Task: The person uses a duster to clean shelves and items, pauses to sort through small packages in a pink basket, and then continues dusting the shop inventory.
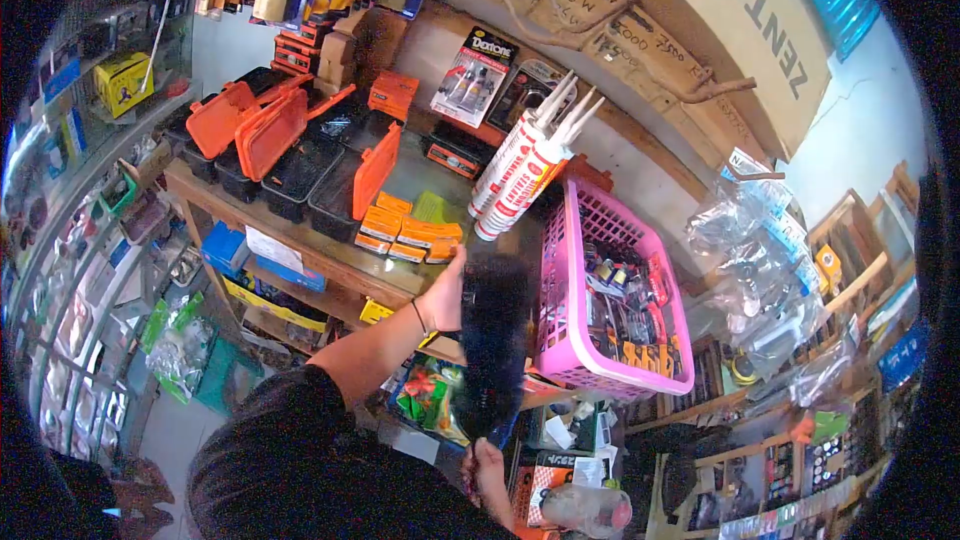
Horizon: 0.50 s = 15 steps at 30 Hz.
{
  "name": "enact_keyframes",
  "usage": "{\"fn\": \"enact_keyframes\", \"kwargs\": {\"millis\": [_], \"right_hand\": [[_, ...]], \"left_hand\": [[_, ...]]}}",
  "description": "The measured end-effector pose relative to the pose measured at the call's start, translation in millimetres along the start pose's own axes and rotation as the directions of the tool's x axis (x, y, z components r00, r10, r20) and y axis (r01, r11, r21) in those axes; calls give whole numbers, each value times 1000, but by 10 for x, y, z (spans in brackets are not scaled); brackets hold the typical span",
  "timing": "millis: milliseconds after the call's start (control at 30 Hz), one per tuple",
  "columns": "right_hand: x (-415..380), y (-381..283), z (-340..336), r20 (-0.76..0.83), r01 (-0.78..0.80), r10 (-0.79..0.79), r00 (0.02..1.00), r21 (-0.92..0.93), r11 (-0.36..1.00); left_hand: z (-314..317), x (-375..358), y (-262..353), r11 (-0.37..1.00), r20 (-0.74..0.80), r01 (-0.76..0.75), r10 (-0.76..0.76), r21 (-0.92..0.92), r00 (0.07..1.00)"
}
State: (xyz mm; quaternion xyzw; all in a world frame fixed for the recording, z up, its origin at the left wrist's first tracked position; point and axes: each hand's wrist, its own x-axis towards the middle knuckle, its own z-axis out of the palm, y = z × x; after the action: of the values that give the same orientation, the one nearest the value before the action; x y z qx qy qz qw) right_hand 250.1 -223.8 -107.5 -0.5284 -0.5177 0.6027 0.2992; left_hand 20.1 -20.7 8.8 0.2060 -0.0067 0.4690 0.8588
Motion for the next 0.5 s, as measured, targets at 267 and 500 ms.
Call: {"fn": "enact_keyframes", "kwargs": {"millis": [267,500], "right_hand": [[-78,-142,186,-126,14,-4,992,77,997],[-142,-253,196,-133,-40,56,990,122,992]], "left_hand": [[-100,-34,30,979,439,184,-129,-83,889],[66,-112,54,991,213,83,-59,-108,975]]}}
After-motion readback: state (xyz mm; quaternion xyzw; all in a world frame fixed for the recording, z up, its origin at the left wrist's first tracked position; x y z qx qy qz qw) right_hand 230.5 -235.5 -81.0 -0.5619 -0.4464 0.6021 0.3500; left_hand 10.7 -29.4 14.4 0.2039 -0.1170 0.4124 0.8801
